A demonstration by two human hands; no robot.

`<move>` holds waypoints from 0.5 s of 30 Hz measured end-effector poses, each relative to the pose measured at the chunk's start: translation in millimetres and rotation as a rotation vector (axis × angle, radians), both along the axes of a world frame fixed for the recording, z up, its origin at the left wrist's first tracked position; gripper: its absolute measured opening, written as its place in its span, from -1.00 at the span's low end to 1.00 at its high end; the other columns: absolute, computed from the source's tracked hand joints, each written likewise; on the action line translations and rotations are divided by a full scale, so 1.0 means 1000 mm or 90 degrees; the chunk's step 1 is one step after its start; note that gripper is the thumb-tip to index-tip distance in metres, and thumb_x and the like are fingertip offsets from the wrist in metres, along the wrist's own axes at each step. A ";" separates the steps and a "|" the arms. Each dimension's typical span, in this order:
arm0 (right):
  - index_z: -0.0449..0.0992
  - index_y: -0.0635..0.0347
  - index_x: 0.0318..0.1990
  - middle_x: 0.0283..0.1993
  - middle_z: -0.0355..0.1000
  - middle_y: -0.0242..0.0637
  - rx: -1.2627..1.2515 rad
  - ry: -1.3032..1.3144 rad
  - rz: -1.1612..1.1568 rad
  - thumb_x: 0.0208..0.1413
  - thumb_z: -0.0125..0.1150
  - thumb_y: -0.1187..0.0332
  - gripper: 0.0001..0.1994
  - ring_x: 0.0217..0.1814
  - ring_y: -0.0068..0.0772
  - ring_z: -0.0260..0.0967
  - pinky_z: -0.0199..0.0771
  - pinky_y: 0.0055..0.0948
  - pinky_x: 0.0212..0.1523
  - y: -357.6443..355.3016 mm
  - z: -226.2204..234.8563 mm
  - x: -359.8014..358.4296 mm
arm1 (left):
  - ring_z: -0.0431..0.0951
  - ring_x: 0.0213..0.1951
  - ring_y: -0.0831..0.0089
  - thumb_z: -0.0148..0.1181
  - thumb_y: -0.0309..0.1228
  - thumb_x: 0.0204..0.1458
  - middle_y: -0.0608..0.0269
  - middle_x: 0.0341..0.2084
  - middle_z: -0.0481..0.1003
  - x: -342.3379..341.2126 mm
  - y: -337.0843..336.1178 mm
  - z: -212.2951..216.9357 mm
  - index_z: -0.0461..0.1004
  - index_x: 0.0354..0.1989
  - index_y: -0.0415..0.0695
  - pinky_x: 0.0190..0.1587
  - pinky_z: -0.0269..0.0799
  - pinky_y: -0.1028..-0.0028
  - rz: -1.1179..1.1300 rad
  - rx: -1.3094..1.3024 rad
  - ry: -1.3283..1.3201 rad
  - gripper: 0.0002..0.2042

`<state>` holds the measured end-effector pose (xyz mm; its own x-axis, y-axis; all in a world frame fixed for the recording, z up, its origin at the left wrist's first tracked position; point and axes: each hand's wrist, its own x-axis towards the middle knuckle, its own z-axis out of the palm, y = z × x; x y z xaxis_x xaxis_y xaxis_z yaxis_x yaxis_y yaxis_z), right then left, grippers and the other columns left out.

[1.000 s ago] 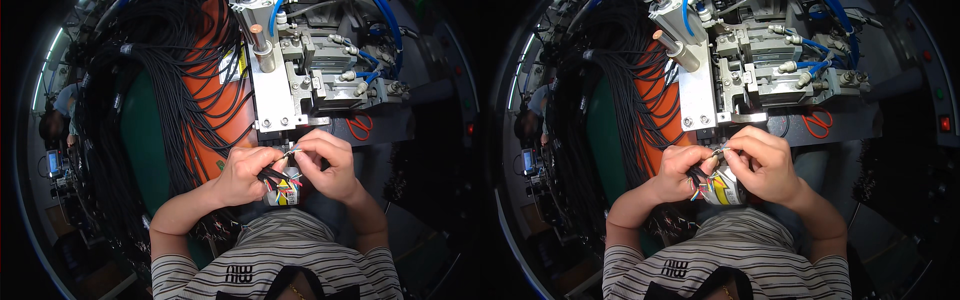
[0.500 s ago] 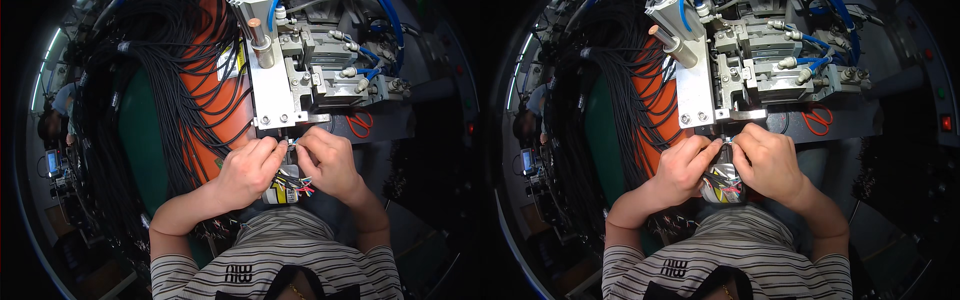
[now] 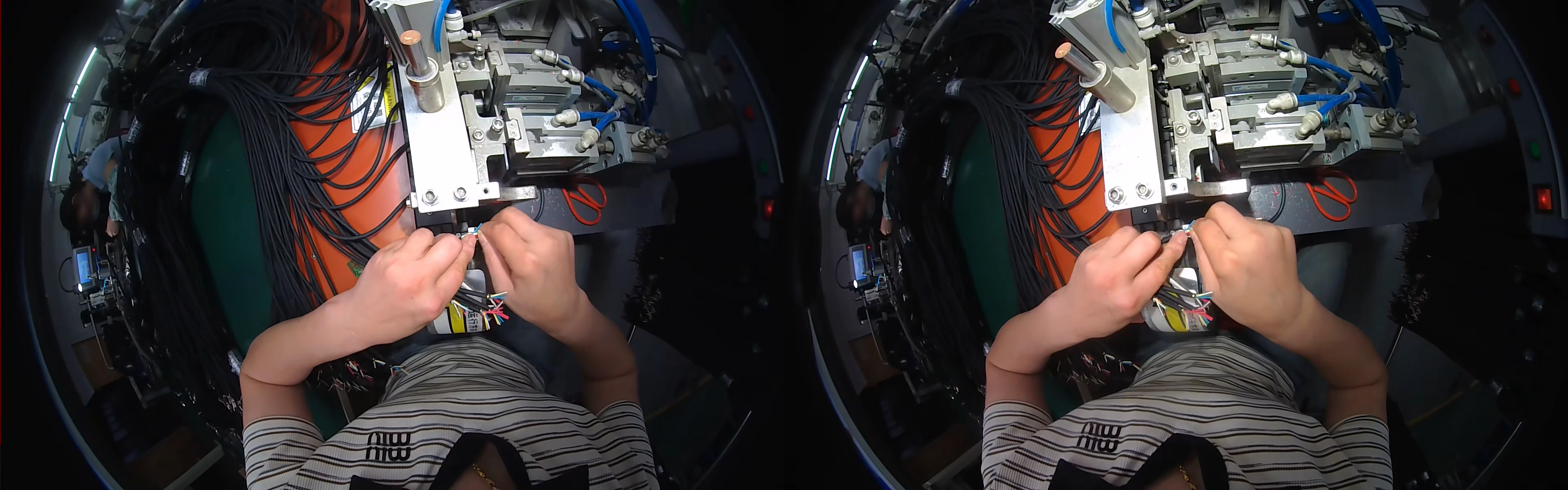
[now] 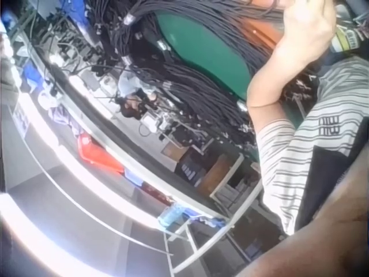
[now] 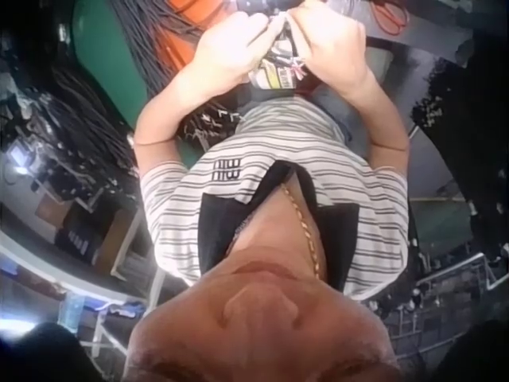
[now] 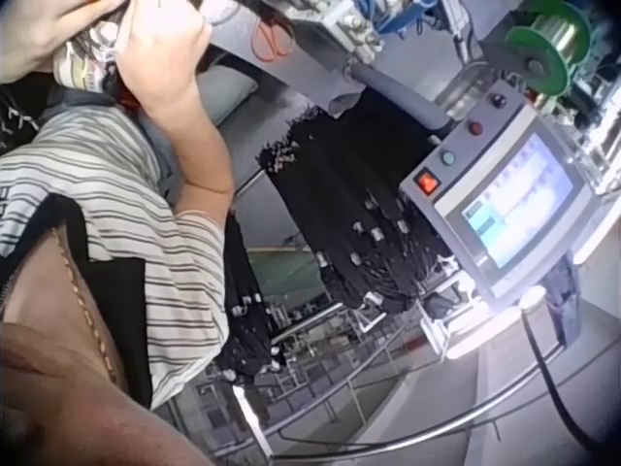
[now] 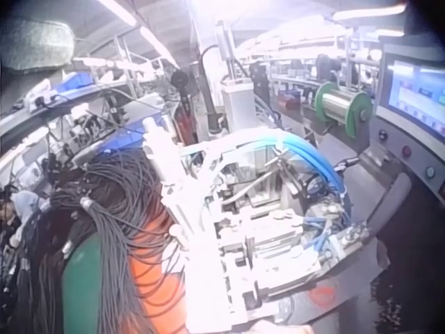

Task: Assemble wire harnesses by feeding wires into an automated processing machine and interacting with a touchscreen.

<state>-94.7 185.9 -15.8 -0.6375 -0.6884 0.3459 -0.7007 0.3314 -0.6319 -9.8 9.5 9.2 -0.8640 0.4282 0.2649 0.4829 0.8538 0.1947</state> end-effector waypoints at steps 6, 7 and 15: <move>0.54 0.29 -0.37 -0.42 0.44 -0.20 0.067 -0.004 0.023 0.00 0.27 0.55 -0.95 -0.55 -0.12 0.42 0.40 -0.31 -0.55 0.004 0.002 -0.007 | 0.38 -0.45 0.40 0.16 -0.50 -0.19 0.24 -0.43 0.32 -0.007 0.003 0.005 0.50 -0.05 -0.37 -0.49 0.35 0.49 -0.009 -0.034 -0.024 -0.57; 0.54 0.30 -0.36 -0.42 0.44 -0.20 0.040 -0.014 0.005 -0.01 0.27 0.55 -0.95 -0.55 -0.12 0.42 0.40 -0.32 -0.56 0.004 -0.002 -0.005 | 0.38 -0.44 0.40 0.16 -0.50 -0.18 0.24 -0.43 0.32 -0.008 0.003 0.006 0.50 -0.06 -0.37 -0.49 0.35 0.49 -0.016 -0.035 -0.025 -0.58; 0.54 0.32 -0.35 -0.49 0.43 -0.24 -0.083 -0.128 -0.001 -0.02 0.28 0.60 -0.93 -0.65 -0.41 0.36 0.30 -0.50 -0.63 0.002 -0.011 -0.009 | 0.37 -0.45 0.41 0.16 -0.49 -0.18 0.24 -0.44 0.31 -0.007 0.003 0.003 0.51 -0.06 -0.35 -0.50 0.33 0.46 0.001 -0.040 0.010 -0.58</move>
